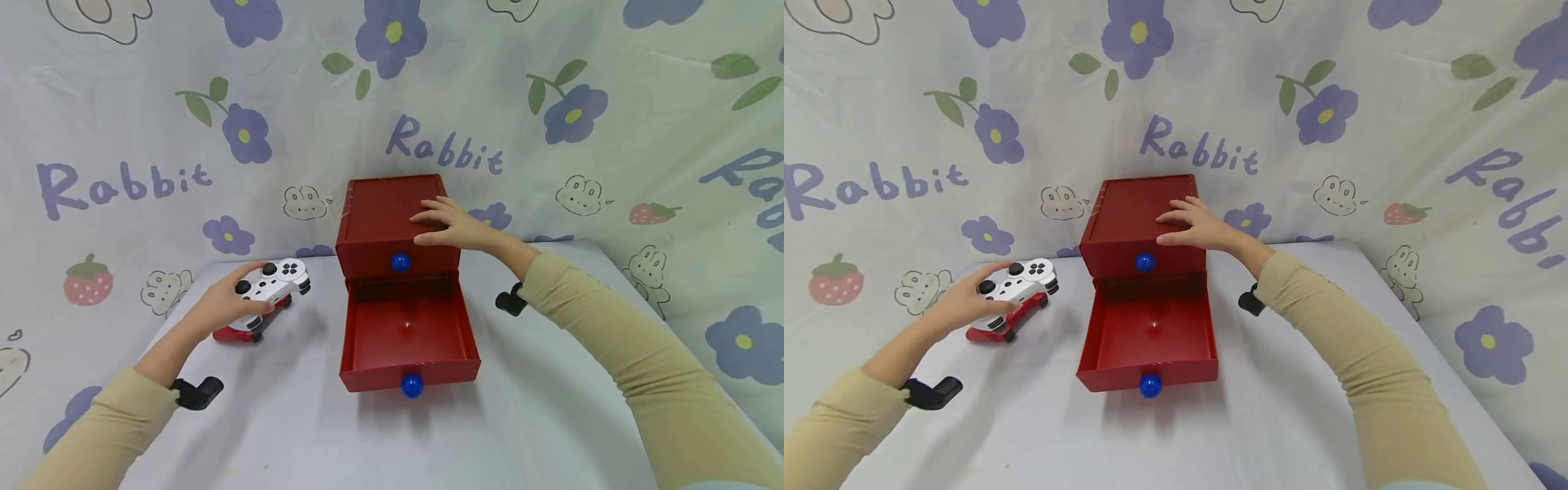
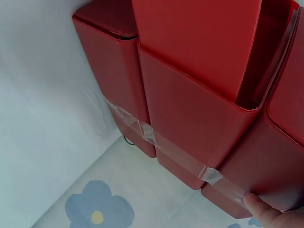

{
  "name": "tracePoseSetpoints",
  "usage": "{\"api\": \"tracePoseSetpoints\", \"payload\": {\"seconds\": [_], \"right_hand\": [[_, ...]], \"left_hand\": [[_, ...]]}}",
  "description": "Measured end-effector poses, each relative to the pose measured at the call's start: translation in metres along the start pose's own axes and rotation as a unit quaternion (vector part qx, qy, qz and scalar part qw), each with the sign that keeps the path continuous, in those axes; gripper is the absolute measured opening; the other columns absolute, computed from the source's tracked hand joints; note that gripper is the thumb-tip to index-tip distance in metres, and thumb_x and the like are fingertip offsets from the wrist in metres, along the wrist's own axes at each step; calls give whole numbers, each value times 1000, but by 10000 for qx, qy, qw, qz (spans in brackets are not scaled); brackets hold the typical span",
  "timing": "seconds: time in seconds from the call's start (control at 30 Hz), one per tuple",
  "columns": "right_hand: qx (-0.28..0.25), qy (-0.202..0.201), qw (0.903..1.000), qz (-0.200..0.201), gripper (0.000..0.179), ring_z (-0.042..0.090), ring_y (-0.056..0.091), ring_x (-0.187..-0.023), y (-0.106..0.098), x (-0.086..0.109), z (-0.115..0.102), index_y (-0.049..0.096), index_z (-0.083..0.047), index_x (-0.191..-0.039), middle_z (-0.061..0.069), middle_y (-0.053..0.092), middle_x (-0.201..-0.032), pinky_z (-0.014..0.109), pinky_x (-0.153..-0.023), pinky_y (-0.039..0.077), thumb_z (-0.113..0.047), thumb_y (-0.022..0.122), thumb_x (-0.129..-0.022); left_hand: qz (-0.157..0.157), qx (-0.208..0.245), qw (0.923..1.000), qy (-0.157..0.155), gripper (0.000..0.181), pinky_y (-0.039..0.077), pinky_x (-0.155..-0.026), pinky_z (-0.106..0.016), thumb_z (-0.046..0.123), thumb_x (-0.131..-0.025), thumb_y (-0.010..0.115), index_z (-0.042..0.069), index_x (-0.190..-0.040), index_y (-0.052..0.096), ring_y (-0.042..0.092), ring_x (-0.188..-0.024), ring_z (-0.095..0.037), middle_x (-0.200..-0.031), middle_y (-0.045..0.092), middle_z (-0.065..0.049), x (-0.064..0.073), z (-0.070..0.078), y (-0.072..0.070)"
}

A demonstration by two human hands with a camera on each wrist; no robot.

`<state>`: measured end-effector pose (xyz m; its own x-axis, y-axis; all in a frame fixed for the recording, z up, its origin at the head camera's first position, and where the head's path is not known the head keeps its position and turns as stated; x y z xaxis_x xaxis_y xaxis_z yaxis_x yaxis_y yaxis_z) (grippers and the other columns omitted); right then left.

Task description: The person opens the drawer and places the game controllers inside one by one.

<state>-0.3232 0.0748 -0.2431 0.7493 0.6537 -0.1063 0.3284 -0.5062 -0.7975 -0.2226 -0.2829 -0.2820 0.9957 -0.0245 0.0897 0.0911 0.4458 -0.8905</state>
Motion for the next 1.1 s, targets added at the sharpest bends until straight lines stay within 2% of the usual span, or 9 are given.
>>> {"api": "tracePoseSetpoints", "payload": {"seconds": [0.1, 0.27, 0.37, 0.63, 0.87, 1.1], "right_hand": [[2, -35, 10000, 15, 53, 15, -6, -125, 1, 0, -1, 41, -24, -122, -2, 12, -138, 51, -97, 7, -45, 53, -75], [3, -89, 10000, 34, 52, 16, -5, -126, 1, -1, -2, 42, -23, -122, 0, 13, -138, 51, -97, 8, -45, 53, -75], [-4, -82, 10000, 54, 51, 16, -5, -126, 1, -1, -2, 42, -24, -121, -1, 14, -138, 50, -97, 9, -44, 53, -75], [-2, -78, 9999, 63, 51, 16, -5, -125, 1, -1, 0, 42, -24, -122, -1, 13, -138, 50, -97, 9, -44, 52, -76], [47, -65, 9999, 137, 50, 16, -3, -125, 0, -1, 0, 44, -25, -120, -1, 15, -137, 49, -96, 13, -43, 53, -75], [-7, -64, 9999, 116, 51, 16, -4, -125, -1, -1, 2, 43, -24, -121, -1, 14, -138, 50, -97, 11, -44, 53, -75]], "left_hand": [[-18, 129, 9999, 31, 85, 40, -65, -41, 47, -65, 63, 28, -133, 15, 38, -94, -36, -121, 31, -24, 3, 2, -4], [27, 455, 9987, 209, 80, 38, -60, -29, 37, -68, 65, 29, -132, 18, 40, -89, -31, -116, 34, -21, 9, 9, -11], [35, 508, 9982, 302, 79, 37, -60, -27, 33, -68, 65, 29, -132, 19, 41, -88, -30, -116, 34, -21, 10, 16, -14], [-9, 486, 9985, 240, 80, 39, -57, -26, 35, -67, 65, 31, -132, 18, 41, -86, -30, -110, 37, -20, 12, 33, -20], [-25, 445, 9985, 328, 79, 39, -57, -27, 37, -68, 65, 33, -131, 18, 41, -87, -30, -110, 37, -19, 15, 47, -25], [-62, 244, 9988, 427, 82, 37, -59, -28, 41, -64, 66, 34, -130, 19, 40, -87, -30, -111, 37, -20, 19, 62, -25]]}}
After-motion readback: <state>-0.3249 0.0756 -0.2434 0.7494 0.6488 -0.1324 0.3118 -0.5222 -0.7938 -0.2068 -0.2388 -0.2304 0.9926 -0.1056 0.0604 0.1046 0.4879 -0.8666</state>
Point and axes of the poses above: each hand's wrist, its own x-axis away from the middle knuckle, its own y-axis out of the palm, z = x × y, the point moved 5 cm from there along -x, towards the middle knuckle
